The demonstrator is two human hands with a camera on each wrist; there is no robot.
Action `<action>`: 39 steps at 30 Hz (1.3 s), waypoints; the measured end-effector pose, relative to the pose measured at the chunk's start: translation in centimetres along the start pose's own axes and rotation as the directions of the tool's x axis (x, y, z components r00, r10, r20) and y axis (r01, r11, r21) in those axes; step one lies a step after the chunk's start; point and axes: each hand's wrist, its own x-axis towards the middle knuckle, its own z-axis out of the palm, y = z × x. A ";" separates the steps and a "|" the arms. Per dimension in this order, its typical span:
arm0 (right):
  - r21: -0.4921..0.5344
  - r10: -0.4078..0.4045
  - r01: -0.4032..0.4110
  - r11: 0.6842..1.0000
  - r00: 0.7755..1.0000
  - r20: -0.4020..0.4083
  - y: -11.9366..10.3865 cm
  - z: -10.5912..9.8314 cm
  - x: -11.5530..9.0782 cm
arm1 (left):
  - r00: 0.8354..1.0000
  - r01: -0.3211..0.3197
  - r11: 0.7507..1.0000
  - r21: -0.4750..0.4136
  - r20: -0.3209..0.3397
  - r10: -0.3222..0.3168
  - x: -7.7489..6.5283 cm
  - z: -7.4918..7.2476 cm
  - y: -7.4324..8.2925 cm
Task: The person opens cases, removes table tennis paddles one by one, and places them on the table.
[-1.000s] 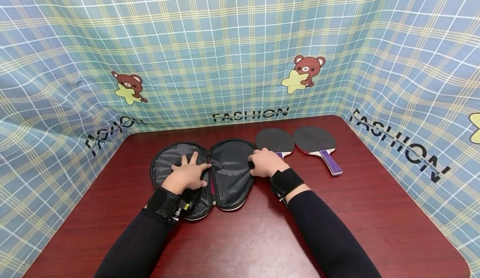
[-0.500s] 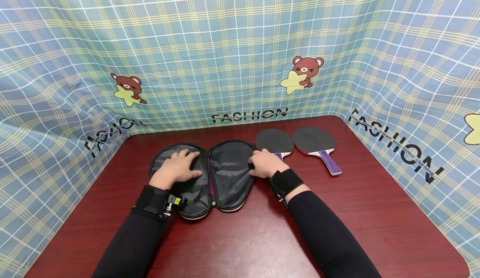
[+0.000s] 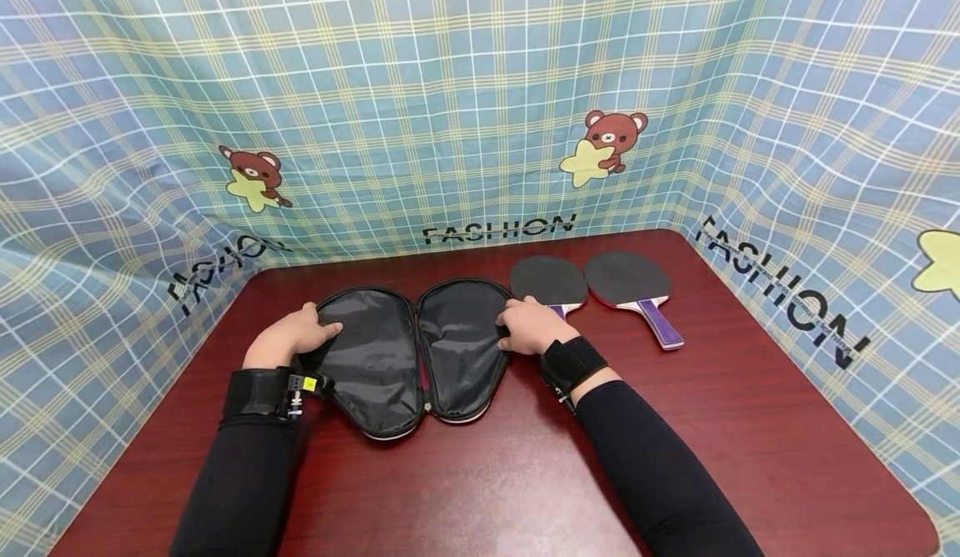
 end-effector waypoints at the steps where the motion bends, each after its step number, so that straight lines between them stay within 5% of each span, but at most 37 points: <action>1: 0.002 -0.008 0.008 1.000 1.000 0.000 0.0 0.0 0.0 | 1.000 -0.010 1.000 -0.009 0.009 0.010 0.0 0.0 0.0; 7: 0.013 -0.031 0.031 0.999 1.000 0.001 0.0 -0.3 -0.1 | 0.998 -0.052 0.998 -0.048 -0.041 0.050 0.0 -0.2 0.3; 11: 0.026 -0.032 0.032 0.999 0.999 0.003 0.0 -0.3 -0.2 | 0.995 -0.101 0.980 -0.173 -0.044 0.094 0.0 -0.5 0.3; 18: 0.035 -0.035 0.036 0.999 0.999 -0.009 0.1 -0.4 -0.3 | 0.961 -0.249 0.927 -0.281 -0.187 0.202 0.0 -1.5 0.9; 27: 0.042 -0.062 0.063 0.997 0.998 -0.030 0.0 -0.5 -0.4 | 0.929 -0.351 0.809 -0.470 -0.280 0.241 -0.8 -1.9 2.6; 33: 0.040 -0.063 0.064 0.997 0.998 -0.024 -0.2 -0.6 -0.4 | 0.915 -0.394 0.767 -0.507 -0.296 0.275 -0.8 -1.6 3.3; 39: 0.029 -0.070 0.071 0.997 0.997 -0.032 -0.5 -0.6 -0.4 | 0.897 -0.442 0.665 -0.602 -0.289 0.335 -0.5 -0.9 4.3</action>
